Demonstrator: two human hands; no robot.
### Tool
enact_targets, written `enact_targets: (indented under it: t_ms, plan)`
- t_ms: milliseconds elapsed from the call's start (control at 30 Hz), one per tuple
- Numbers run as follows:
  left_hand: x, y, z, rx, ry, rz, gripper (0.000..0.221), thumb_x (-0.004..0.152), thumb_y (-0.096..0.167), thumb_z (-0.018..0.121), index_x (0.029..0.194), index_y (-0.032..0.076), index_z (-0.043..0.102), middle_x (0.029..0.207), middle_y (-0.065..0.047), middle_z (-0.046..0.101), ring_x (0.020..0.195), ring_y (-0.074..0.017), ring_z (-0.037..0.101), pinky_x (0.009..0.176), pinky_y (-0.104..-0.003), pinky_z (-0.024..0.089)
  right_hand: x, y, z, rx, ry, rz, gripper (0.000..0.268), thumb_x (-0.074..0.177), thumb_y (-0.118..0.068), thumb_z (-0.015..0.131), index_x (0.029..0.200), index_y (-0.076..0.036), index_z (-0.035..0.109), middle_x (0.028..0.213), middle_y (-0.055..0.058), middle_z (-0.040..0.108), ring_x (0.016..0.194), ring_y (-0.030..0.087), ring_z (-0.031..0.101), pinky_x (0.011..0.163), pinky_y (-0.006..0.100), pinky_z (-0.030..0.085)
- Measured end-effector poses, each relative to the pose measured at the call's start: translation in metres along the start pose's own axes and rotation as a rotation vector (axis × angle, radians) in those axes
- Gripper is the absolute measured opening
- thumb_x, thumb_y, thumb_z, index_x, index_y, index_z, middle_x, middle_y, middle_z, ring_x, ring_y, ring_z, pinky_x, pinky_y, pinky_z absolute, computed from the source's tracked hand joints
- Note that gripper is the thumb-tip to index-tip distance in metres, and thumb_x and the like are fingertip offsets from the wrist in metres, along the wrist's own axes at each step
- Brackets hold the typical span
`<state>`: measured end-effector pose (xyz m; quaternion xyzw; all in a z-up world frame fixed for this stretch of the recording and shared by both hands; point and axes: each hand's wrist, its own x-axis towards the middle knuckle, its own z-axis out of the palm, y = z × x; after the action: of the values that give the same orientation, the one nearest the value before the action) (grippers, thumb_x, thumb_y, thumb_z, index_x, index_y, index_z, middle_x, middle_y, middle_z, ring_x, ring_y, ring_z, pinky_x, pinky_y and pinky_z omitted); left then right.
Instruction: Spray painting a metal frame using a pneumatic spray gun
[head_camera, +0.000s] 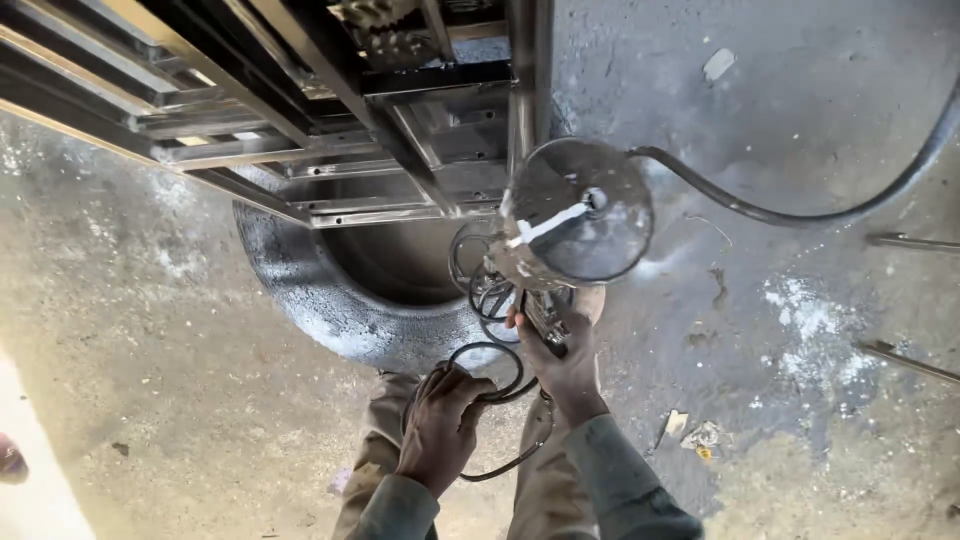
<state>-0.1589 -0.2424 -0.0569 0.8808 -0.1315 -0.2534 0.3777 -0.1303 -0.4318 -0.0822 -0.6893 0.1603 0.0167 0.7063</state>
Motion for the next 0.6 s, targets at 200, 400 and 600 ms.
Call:
enact_targets:
  t_ms: [200,400,600]
  plan:
    - [-0.02,-0.021,0.008,0.099,-0.082,-0.041,0.014,0.091,0.017,0.07,0.104,0.019,0.074,0.092,0.0,0.069,0.093,-0.0208,0.062,0.087,-0.037,0.05,0.002,0.031,0.002,-0.198,0.037,0.038,0.032,0.096,-0.029,0.067,0.108,0.0,0.068,0.091,0.011,0.075,0.074,0.019,0.075,0.06,0.03,0.065]
    - [-0.039,-0.03,0.019,0.04,-0.105,-0.149,0.021,0.086,0.011,0.073,0.106,0.018,0.079,0.089,-0.001,0.071,0.093,-0.0231,0.062,0.09,-0.039,0.05,0.0,0.053,0.007,-0.232,0.013,0.016,0.021,0.096,-0.024,0.067,0.103,-0.004,0.069,0.088,0.007,0.076,0.07,0.017,0.073,0.06,0.03,0.065]
    - [-0.042,-0.033,0.029,0.013,-0.122,-0.105,0.017,0.088,0.011,0.07,0.102,0.018,0.077,0.086,-0.002,0.062,0.091,-0.028,0.056,0.08,-0.041,0.047,-0.011,0.057,0.011,-0.16,-0.001,0.219,0.031,0.094,-0.024,0.069,0.114,-0.001,0.068,0.085,0.009,0.073,0.052,0.015,0.067,0.04,0.026,0.062]
